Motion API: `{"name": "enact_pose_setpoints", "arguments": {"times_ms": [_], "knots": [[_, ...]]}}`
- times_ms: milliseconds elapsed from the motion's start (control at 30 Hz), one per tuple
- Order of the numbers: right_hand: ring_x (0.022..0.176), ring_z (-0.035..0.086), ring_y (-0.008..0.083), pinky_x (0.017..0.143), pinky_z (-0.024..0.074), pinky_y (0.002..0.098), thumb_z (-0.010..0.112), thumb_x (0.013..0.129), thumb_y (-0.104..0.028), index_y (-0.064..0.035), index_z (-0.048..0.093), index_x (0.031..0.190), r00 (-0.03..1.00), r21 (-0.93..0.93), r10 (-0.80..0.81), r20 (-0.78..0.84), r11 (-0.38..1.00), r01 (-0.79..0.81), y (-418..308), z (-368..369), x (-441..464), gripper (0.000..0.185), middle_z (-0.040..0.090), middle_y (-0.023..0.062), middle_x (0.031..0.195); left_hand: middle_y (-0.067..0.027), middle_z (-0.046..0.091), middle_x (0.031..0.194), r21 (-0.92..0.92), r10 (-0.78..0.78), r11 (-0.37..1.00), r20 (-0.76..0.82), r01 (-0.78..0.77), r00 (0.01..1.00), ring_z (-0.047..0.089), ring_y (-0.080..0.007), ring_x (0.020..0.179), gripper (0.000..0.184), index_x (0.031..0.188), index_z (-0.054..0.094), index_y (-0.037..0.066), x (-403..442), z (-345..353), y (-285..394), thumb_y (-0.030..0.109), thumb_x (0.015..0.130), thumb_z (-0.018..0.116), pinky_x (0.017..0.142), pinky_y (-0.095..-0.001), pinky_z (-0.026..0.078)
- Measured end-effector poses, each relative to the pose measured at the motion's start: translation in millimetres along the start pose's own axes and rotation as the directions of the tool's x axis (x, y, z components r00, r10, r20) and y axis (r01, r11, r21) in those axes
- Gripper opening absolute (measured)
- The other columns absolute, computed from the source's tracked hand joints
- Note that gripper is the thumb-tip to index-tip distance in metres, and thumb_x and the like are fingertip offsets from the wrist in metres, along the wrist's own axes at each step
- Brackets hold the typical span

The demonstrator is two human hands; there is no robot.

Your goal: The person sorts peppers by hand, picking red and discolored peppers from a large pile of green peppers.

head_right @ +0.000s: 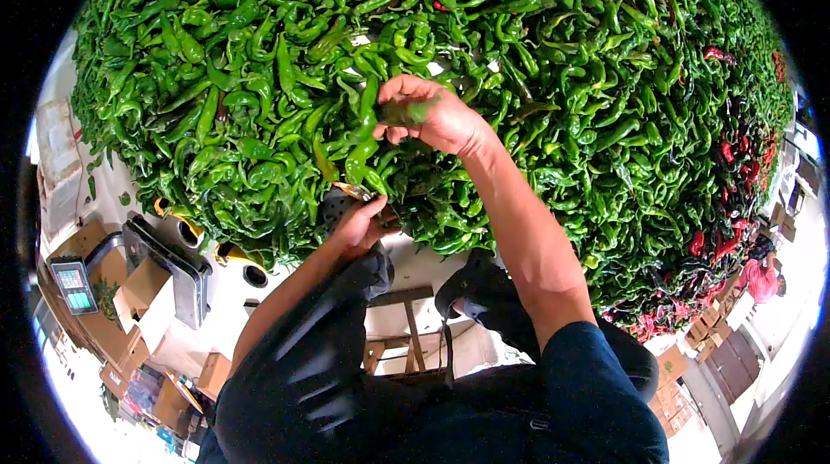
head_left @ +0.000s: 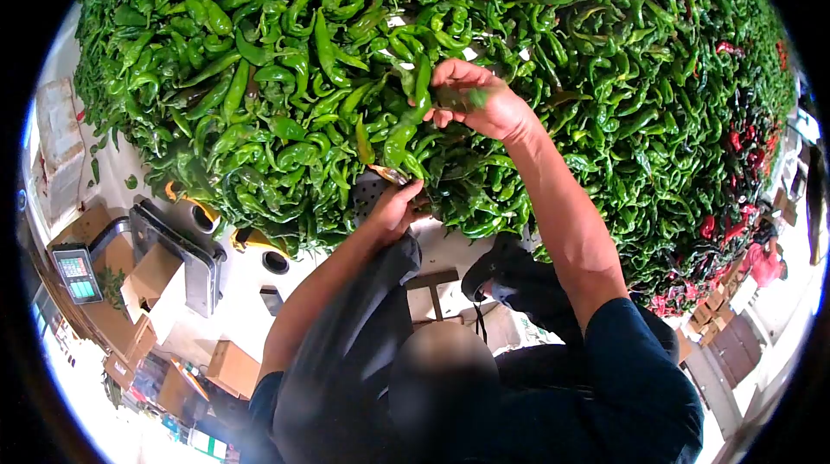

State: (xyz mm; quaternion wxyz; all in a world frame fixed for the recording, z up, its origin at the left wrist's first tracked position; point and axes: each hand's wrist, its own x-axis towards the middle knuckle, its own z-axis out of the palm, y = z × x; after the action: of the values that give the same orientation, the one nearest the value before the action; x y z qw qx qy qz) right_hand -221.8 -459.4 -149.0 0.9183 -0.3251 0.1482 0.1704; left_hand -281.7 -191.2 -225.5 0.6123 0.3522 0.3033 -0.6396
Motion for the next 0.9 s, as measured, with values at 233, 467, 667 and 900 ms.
{"name": "enact_pose_setpoints", "arguments": {"times_ms": [233,467,667,900], "knots": [[0.09,0.063,0.0136,0.077,0.05,0.0275,0.066,0.088,-0.01,-0.0038,0.063,0.098,0.958,-0.445,-0.093,-0.272,0.895,-0.039,-4,9,-15,0.013,0.065,0.0043,0.095,-0.0009,0.057,0.119,0.004,0.021,1.0,-0.065,-0.021,0.998,0.052,-0.0201,0.111,0.03,0.123,0.054,0.015,-1,2,0,0.03,0.097,0.058,0.098,-0.0497,0.044],[0.092,0.061,0.0174,0.087,0.0492,0.0293,0.069,0.081,-0.002,-0.0074,0.048,0.138,0.87,-0.839,-0.433,-0.237,0.543,0.041,8,25,-34,0.061,0.066,0.0069,0.107,-0.0013,0.059,0.111,0.004,0.122,0.992,-0.062,-0.122,0.991,0.057,-0.0195,0.101,0.024,0.118,0.056,0.014,19,-18,-14,0.027,0.098,0.057,0.092,-0.0357,0.045],[0.117,0.058,0.0334,0.098,0.047,0.039,0.063,0.08,-0.007,-0.007,0.043,0.142,0.848,-0.907,-0.382,-0.367,-0.053,-0.417,-39,-55,-87,0.065,0.056,0.0198,0.129,-0.0008,0.057,0.104,-0.01,0.173,0.984,-0.13,-0.176,0.976,0.057,-0.019,0.095,0.032,0.112,0.054,0.014,19,-13,-13,0.043,0.097,0.057,0.082,-0.0356,0.046],[0.111,0.058,0.0411,0.093,0.0482,0.0466,0.065,0.085,-0.051,-0.0038,0.044,0.137,0.812,-0.763,-0.345,-0.471,-0.304,-0.571,-74,-72,-59,0.073,0.05,0.0234,0.129,-0.0049,0.053,0.124,-0.019,0.064,0.998,-0.098,-0.066,0.993,0.05,-0.027,0.111,0.061,0.131,0.047,0.019,31,-15,-13,0.063,0.09,0.056,0.094,-0.0483,0.04]]}}
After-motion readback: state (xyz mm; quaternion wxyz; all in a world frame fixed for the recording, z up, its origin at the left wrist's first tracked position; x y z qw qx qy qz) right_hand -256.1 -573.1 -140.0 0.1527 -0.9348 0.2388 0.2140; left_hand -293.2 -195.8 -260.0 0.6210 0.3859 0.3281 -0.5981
